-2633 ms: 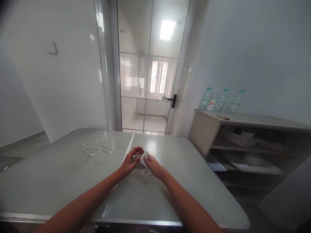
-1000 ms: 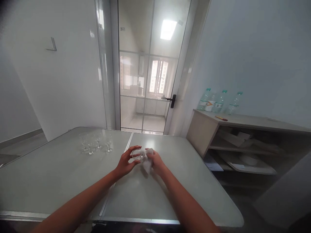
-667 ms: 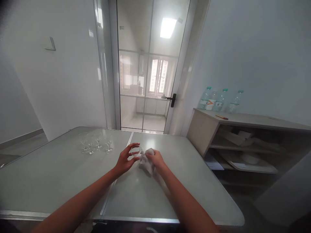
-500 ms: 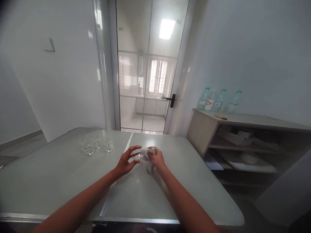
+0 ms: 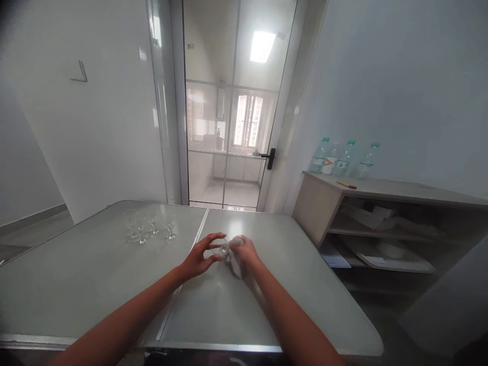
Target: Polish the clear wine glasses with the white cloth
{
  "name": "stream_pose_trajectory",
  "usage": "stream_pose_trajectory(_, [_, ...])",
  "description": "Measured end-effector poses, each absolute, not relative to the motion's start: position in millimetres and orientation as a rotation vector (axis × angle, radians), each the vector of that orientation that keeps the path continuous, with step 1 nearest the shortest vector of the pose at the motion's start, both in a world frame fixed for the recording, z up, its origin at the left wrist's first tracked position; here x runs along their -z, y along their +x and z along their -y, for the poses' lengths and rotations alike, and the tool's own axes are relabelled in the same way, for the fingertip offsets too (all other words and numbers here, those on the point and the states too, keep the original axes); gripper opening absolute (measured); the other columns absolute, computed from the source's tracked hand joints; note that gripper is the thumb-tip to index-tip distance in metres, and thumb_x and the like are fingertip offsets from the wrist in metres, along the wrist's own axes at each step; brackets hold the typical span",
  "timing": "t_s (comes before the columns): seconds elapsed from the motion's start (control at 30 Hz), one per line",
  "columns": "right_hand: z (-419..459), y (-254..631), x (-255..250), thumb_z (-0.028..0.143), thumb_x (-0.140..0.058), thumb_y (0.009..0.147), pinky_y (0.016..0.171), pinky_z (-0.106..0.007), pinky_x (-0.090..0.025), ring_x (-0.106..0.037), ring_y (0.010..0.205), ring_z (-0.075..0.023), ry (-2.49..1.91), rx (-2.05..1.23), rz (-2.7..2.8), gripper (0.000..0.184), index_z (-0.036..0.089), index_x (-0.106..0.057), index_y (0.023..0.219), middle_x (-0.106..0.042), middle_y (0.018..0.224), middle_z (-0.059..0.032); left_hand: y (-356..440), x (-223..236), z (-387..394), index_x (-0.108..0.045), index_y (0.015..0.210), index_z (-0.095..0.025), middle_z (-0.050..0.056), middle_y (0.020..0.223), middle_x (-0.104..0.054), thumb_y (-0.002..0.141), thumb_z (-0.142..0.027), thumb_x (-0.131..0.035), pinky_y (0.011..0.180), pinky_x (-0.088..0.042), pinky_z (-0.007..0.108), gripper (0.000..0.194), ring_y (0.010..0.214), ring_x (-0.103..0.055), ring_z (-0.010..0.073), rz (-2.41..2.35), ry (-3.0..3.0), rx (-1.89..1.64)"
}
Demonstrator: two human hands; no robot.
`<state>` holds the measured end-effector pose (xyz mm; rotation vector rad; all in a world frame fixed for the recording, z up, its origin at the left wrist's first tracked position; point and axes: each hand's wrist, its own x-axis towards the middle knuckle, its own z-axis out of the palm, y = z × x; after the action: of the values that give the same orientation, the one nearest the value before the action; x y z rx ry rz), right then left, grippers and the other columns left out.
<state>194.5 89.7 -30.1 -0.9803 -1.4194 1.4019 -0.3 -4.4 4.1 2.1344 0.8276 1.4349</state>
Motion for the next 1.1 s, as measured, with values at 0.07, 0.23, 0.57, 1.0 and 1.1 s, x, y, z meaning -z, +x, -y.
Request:
stream_pose_trajectory(0.07, [-92.3, 196.4, 28.8, 0.026, -0.075, 0.060, 0.062, -0.026, -0.041, -0.055, 0.067, -0.0164, -0.992, -1.376, 1.411, 0.038, 0.018, -0.066, 0.095, -0.063, 0.071, 0.0023, -0.7, -4.6, 4.9, -0.049, 0.144, -0.031, 0.007, 0.140, -0.055, 0.089, -0.018, -0.067, 0.106, -0.057, 0.050, 0.060, 0.133, -0.053, 0.0264, -0.818, 2.126, -1.435])
stream_pose_trajectory(0.23, [-92.6, 195.6, 31.9, 0.036, -0.069, 0.067, 0.066, -0.028, -0.047, -0.062, 0.074, -0.0199, -0.949, -1.513, 1.468, 0.036, 0.018, -0.068, 0.099, -0.070, 0.083, -0.0022, -0.5, -5.5, 7.9, -0.049, 0.145, -0.031, 0.008, 0.142, -0.054, 0.090, -0.017, -0.065, 0.105, -0.058, 0.050, 0.059, 0.134, -0.052, 0.0273, -0.773, 2.141, -1.412])
stream_pose_trajectory(0.57, [-90.4, 197.5, 25.9, 0.033, -0.076, 0.063, 0.064, -0.027, -0.043, -0.057, 0.068, -0.0174, -0.967, -1.387, 1.522, 0.028, 0.016, -0.066, 0.084, -0.065, 0.072, 0.0000, -1.0, -4.9, 5.2, -0.049, 0.145, -0.031, 0.008, 0.141, -0.056, 0.090, -0.020, -0.067, 0.102, -0.061, 0.049, 0.058, 0.131, -0.055, 0.0270, -0.824, 2.140, -1.469])
stream_pose_trajectory(1.0, [-82.3, 190.0, 28.0, 0.044, -0.073, 0.071, 0.064, -0.028, -0.044, -0.059, 0.068, -0.0177, -0.943, -1.486, 1.665, 0.032, 0.017, -0.070, 0.088, -0.069, 0.079, -0.0022, -2.3, -11.1, 6.2, -0.047, 0.145, -0.032, 0.009, 0.140, -0.057, 0.091, -0.028, -0.070, 0.095, -0.064, 0.048, 0.060, 0.126, -0.060, 0.0263, -0.897, 2.044, -1.545])
stream_pose_trajectory(1.1, [-87.6, 192.2, 26.8, 0.040, -0.077, 0.067, 0.062, -0.026, -0.040, -0.054, 0.067, -0.0163, -0.978, -1.360, 1.647, 0.027, 0.017, -0.066, 0.078, -0.064, 0.072, 0.0004, -1.3, -11.4, 5.4, -0.048, 0.144, -0.032, 0.009, 0.139, -0.057, 0.090, -0.030, -0.071, 0.095, -0.064, 0.047, 0.059, 0.125, -0.060, 0.0260, -0.910, 2.033, -1.549])
